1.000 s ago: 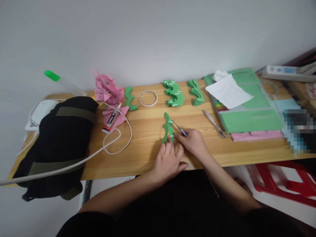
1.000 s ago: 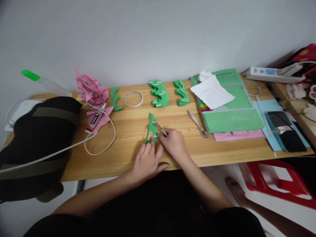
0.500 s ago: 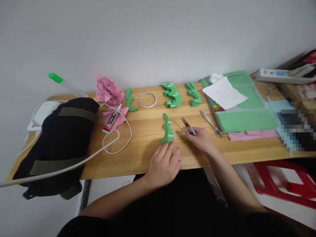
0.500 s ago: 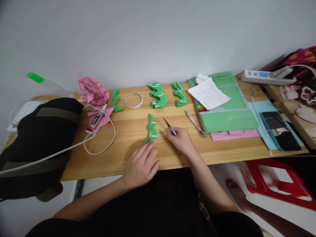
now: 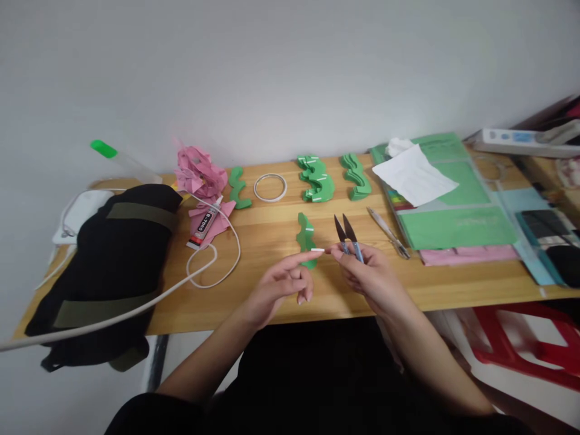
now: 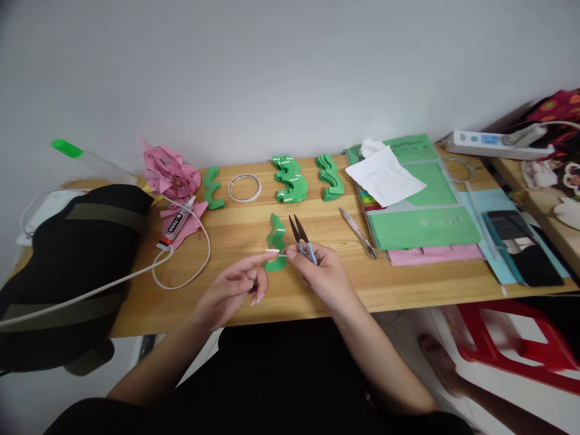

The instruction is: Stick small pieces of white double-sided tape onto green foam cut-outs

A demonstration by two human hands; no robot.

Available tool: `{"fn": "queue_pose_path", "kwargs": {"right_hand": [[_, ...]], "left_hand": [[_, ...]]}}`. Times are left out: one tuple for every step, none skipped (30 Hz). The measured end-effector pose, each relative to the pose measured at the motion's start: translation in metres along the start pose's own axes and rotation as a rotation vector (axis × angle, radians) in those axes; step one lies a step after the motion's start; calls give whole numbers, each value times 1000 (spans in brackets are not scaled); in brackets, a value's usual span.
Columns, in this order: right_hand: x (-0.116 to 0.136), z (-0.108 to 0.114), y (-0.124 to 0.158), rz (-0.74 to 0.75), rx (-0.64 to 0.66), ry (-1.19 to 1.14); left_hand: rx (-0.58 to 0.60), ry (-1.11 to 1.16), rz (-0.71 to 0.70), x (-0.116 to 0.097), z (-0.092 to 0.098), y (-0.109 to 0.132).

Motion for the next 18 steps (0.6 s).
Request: {"fn": "queue_pose_path", "kwargs": {"right_hand": [[1,0,-1,19,-4,9],[2,-1,-2,36,-6,18],[2,-1,-3,48,-4,30],[3,-1,-4,60,-4,40],[4,-1,-5,73,-5,48],[5,-1,-6,87,-9,53],[6,-1,-7,99,-14,57],[7,-1,-8,110,-19,62],[9,-1,-9,121,-24,66],[11,-2,-10,131,-25,69],[12,-3,-10,135,-21,75],[14,-4,-11,136,-14,78],[15,-5,-11,134,-5,80],[17,-5,-12,130,6,79],[18,-5,-13,124,17,77],[19,-4,-15,117,23,72],[20,-2,-17,112,20,63],[21,2,-20,109,4,50]], "left_hand": [[17,-44,-11,0,1,0],[33,-100,-25,-1,2,-1],[50,-166,-44,-1,3,-1],[64,-236,-66,-2,4,-2],[76,-307,-83,-3,5,-2],[85,-375,-96,-4,5,-3],[90,-439,-105,-6,5,-4],[94,-498,-113,-8,5,-5],[102,-553,-120,-10,3,-5],[110,-604,-127,-12,2,-6],[120,-652,-139,-15,0,-7],[134,-701,-153,-18,-1,-8],[150,-755,-167,-22,-2,-10],[161,-827,-184,-25,-2,-11],[163,-929,-212,-28,0,-13],[150,-1062,-252,-32,4,-16],[132,-1218,-303,-36,9,-19],[119,-1377,-354,-39,14,-23]]}}
Point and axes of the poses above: each hand's wrist, its own y-axis away from the middle knuckle, its own z-axis out of the back of the hand, x = y × z, the point moved 5 cm from there along -y, towards the middle knuckle, and after that the axes turned 12 degrees about -z, right-handed, at the moved point
